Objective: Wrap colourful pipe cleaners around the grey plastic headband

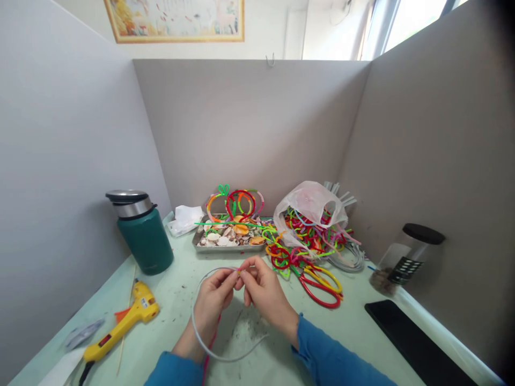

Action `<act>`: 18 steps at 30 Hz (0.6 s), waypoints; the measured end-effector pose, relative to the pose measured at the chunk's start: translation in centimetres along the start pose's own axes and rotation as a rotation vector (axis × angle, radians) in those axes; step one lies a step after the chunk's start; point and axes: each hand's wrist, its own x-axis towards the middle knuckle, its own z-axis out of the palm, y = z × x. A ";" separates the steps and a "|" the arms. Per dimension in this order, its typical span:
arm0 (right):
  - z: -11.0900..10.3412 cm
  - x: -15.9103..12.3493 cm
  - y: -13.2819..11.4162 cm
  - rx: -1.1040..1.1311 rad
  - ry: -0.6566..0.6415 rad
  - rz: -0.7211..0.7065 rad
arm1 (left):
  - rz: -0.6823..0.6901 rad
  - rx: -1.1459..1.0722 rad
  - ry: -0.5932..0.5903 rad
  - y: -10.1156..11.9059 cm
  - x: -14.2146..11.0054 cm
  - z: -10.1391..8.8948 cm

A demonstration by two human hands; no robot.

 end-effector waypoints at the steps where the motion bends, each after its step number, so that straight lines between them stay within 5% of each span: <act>1: 0.0 -0.1 -0.1 0.008 -0.005 -0.008 | -0.006 -0.038 -0.004 0.0 -0.1 0.0; 18: -0.1 -0.4 -1.5 0.064 -0.103 -0.027 | -0.007 -0.252 -0.061 0.6 -0.6 -0.2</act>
